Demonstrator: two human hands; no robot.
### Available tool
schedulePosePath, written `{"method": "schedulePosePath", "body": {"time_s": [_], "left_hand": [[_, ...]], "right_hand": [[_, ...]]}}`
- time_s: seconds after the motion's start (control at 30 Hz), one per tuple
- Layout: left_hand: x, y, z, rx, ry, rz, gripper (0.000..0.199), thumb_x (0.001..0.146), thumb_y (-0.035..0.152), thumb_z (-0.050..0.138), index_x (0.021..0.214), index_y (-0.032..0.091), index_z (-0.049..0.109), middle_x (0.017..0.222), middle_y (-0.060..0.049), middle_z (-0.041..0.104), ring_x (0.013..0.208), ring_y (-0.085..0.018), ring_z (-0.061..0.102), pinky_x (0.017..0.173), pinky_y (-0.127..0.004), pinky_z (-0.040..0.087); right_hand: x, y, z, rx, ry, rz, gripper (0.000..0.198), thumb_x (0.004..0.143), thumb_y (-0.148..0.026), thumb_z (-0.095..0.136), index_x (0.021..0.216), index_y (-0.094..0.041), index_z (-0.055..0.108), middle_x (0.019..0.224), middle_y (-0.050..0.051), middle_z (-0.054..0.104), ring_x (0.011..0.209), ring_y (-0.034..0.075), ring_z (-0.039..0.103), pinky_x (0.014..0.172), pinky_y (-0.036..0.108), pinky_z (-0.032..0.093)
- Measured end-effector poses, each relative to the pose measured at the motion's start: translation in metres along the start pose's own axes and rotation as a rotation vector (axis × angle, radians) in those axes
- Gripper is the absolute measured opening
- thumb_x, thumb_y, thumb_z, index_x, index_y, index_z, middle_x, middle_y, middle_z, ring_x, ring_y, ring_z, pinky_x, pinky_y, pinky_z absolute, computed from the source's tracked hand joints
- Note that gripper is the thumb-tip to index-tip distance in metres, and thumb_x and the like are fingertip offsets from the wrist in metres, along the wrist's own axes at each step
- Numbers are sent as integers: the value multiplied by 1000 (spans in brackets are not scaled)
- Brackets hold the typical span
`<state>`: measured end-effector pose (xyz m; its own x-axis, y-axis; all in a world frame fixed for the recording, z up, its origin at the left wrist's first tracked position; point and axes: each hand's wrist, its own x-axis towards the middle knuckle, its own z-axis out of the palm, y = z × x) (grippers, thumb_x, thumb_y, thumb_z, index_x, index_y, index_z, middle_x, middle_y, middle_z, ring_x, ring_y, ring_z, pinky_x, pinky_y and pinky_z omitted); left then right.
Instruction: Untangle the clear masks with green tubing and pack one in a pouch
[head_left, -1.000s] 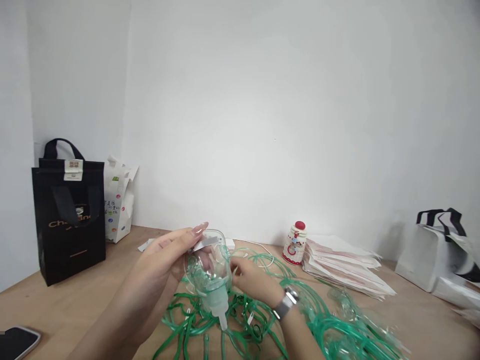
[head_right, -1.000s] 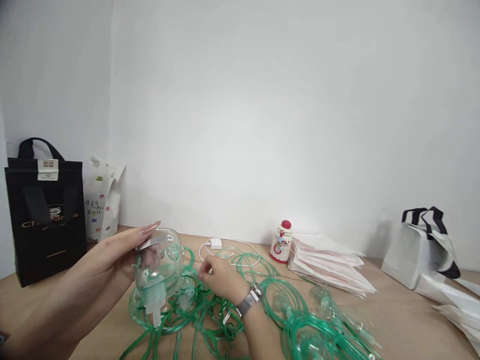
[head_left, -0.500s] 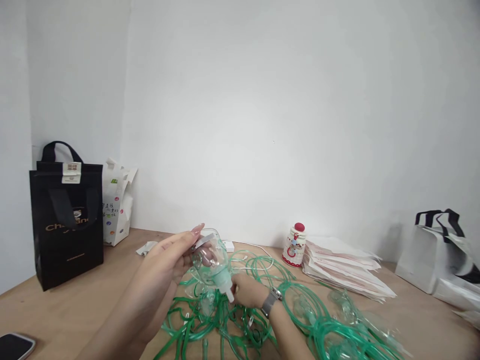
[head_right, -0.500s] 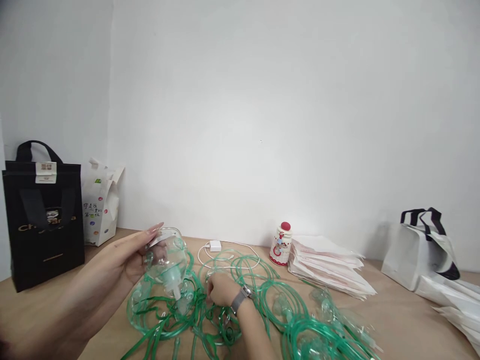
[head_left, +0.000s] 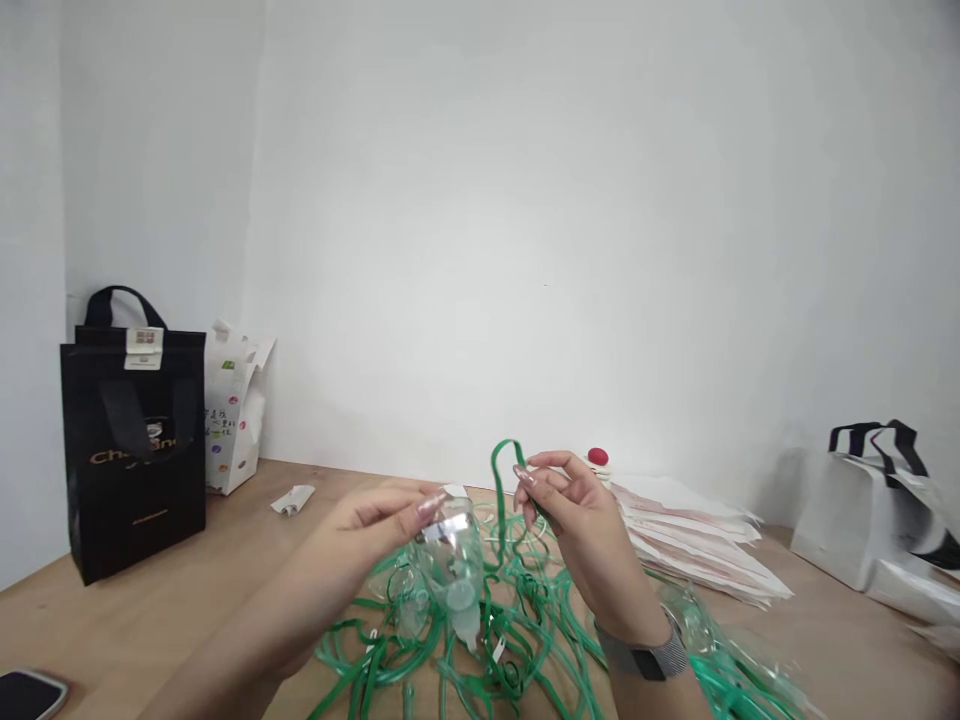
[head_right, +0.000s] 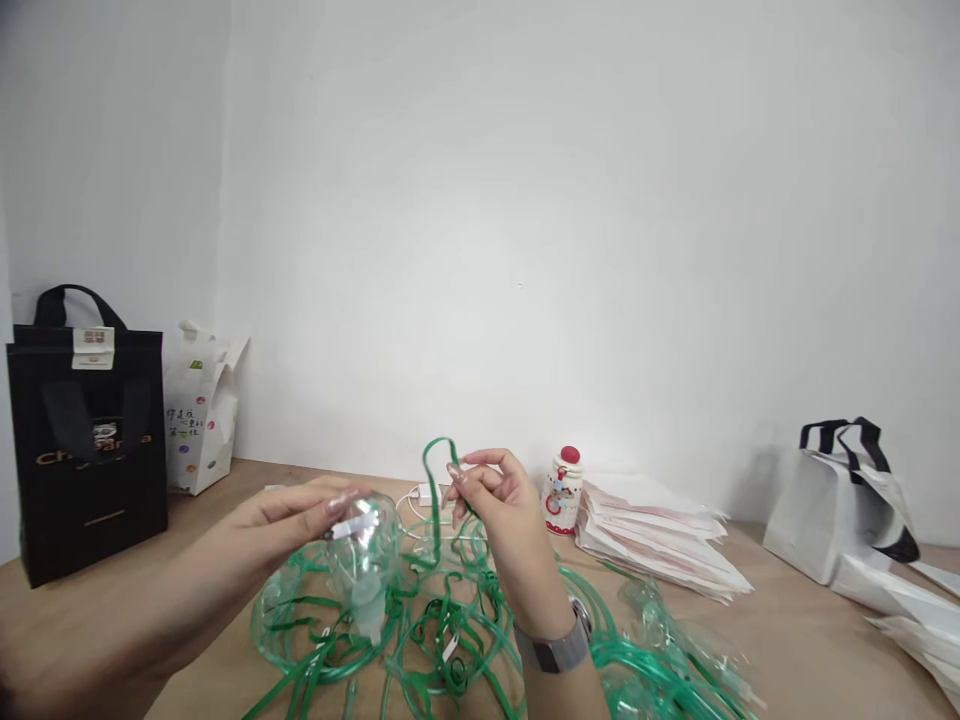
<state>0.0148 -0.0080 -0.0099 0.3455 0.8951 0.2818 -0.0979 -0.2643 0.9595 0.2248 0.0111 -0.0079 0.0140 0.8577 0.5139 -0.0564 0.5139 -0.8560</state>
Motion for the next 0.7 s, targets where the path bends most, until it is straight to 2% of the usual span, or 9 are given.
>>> {"method": "schedulePosePath", "body": {"time_s": [0.13,0.3,0.37,0.43,0.5,0.63,0.7], "left_hand": [[2,-4,13,24,-143,45,22,79,39,60,77,22,74,125,-5,57,126,-24,37,106,-36,25],[9,-14,19,-19,-164,-2,22,79,41,60,84,25,74,129,-2,55,132,-23,29,108,-34,19],[10,-17,19,-40,-233,14,21,81,39,59,82,24,73,120,-3,60,124,-22,39,103,-33,27],[11,-18,18,-45,-351,27,23,83,36,56,78,21,73,101,-4,67,106,-21,53,93,-31,37],[11,-18,17,5,-407,33,25,83,36,56,74,19,72,86,-3,67,91,-20,56,83,-28,41],[11,-15,15,151,-283,3,27,80,39,57,71,18,71,78,-1,63,81,-18,53,72,-25,40],[9,-12,11,178,-270,-4,29,81,40,56,69,18,70,73,-1,61,76,-17,51,69,-25,39]], "right_hand": [[-5,-6,8,59,-70,74,29,74,-30,70,92,-20,49,59,-5,61,39,5,45,44,18,33],[-9,-7,12,202,-266,273,24,76,-30,68,92,-18,53,58,-7,59,27,-2,28,32,14,14],[-9,-7,14,246,-319,344,23,75,-30,68,87,-17,54,53,-8,57,25,-3,24,30,14,11],[-10,-7,15,277,-362,391,21,75,-30,69,82,-17,54,44,-10,52,25,-2,21,29,14,11],[-11,-8,15,283,-407,420,21,75,-31,69,80,-16,55,38,-11,47,25,-1,18,28,14,11],[-12,-7,16,238,-434,400,19,74,-29,70,78,-15,58,38,-12,43,27,-1,20,30,14,14],[-10,-7,17,206,-430,376,18,73,-28,71,76,-15,59,37,-12,39,29,-1,21,31,14,14]]}}
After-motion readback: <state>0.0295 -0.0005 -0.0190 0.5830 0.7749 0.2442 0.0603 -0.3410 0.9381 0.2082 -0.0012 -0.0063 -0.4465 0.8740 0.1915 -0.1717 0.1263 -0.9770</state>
